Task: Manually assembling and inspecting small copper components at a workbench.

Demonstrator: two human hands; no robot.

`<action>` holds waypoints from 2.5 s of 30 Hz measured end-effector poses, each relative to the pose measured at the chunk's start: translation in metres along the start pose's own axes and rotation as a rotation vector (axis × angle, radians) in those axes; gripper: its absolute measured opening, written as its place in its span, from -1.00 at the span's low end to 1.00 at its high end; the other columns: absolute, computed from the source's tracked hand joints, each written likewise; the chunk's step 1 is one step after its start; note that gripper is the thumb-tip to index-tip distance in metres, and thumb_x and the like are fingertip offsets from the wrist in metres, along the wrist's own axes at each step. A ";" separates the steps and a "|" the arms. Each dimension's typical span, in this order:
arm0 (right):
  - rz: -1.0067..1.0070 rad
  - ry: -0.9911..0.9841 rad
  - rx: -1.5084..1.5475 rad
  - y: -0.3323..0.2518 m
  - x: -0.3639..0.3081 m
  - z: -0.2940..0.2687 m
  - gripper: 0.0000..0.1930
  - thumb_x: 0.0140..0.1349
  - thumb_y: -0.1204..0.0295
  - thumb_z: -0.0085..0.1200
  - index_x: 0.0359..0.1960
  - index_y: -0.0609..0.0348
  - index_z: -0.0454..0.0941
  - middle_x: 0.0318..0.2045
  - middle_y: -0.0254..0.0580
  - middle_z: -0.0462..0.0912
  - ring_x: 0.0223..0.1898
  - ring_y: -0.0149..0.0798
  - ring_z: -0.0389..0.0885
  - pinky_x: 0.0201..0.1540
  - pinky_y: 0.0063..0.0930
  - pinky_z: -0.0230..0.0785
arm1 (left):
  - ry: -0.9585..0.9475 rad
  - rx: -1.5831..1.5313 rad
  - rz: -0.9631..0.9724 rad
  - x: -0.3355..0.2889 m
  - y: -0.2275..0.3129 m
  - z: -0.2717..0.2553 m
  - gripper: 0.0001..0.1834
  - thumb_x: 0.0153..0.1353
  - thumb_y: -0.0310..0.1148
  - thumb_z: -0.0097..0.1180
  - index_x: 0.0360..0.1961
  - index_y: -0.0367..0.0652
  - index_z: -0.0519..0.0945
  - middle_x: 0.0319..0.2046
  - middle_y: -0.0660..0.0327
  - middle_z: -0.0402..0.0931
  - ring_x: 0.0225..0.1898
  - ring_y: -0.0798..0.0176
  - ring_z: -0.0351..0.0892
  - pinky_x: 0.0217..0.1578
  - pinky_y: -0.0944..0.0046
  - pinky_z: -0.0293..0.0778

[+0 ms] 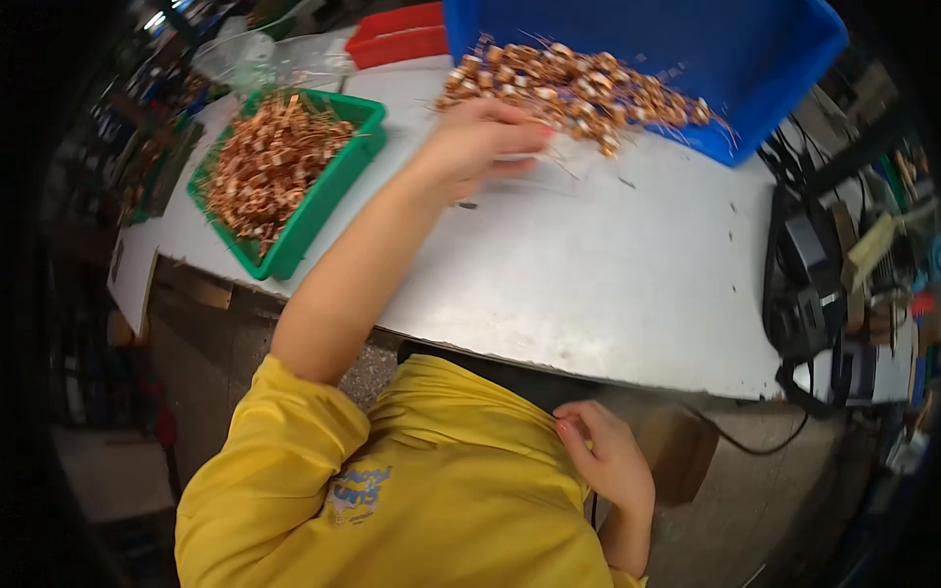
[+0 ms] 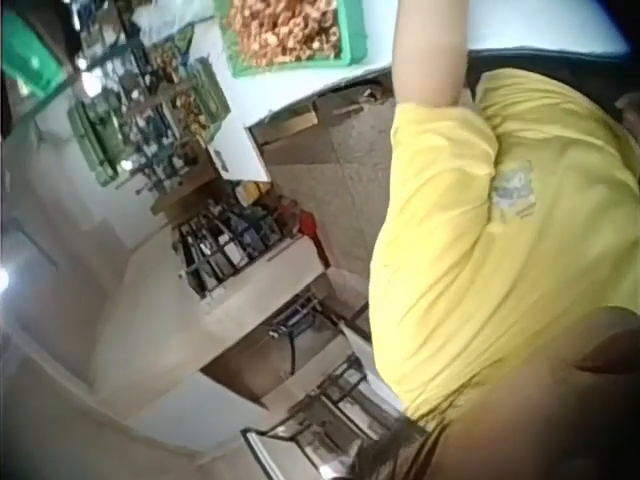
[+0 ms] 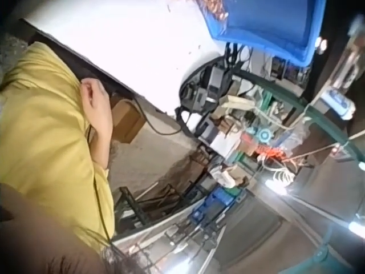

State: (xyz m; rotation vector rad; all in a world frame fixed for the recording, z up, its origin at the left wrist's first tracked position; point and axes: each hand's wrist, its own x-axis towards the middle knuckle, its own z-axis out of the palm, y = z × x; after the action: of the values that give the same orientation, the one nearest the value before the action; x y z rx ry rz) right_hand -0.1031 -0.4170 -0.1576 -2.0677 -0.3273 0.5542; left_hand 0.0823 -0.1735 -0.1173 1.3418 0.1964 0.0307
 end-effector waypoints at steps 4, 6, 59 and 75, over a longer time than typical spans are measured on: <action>-0.016 -0.071 -0.045 -0.007 0.007 -0.008 -0.86 0.08 0.53 -0.04 -0.31 0.25 0.49 -0.50 -0.28 0.48 -0.58 -0.42 0.31 -0.53 -0.64 0.17 | -0.117 -0.356 0.004 -0.057 -0.006 -0.021 -0.78 0.06 -0.48 0.12 -0.27 -0.20 0.37 -0.34 0.11 0.49 -0.30 0.30 0.46 -0.36 0.35 0.47; -0.117 -0.053 -0.051 -0.006 0.010 -0.009 -0.87 0.07 0.54 -0.02 -0.33 0.24 0.49 -0.49 -0.27 0.47 -0.57 -0.41 0.32 -0.52 -0.63 0.18 | -0.240 -0.582 -0.127 -0.082 -0.018 -0.021 -0.83 0.11 -0.48 0.05 -0.27 -0.20 0.36 -0.32 0.08 0.47 -0.32 0.33 0.45 -0.52 0.47 0.42; -0.639 0.213 0.739 -0.004 0.035 0.005 0.04 -0.52 0.38 0.47 0.13 0.22 0.13 -0.36 -0.17 0.60 -0.28 -0.38 0.38 -0.12 -0.59 0.18 | -0.630 -0.576 -0.474 -0.161 -0.074 0.017 -0.82 -0.09 -0.75 0.13 -0.41 -0.37 0.50 -0.38 -0.04 0.54 -0.42 0.13 0.60 -0.39 0.39 0.56; -0.630 0.215 0.467 -0.002 0.040 0.007 -0.48 0.00 0.14 0.15 -0.08 0.23 0.38 -0.68 -0.40 0.44 -0.49 -0.48 0.26 -0.37 -0.69 0.12 | -0.549 -0.356 -0.193 -0.173 -0.069 0.031 -0.76 -0.14 -0.79 0.15 -0.43 -0.32 0.45 -0.46 0.09 0.53 -0.41 0.29 0.56 -0.36 0.51 0.50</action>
State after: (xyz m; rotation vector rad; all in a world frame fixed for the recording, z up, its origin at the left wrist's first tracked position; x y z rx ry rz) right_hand -0.0725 -0.3934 -0.1695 -1.4468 -0.6244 0.0138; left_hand -0.0894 -0.2430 -0.1560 0.9295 -0.1415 -0.4425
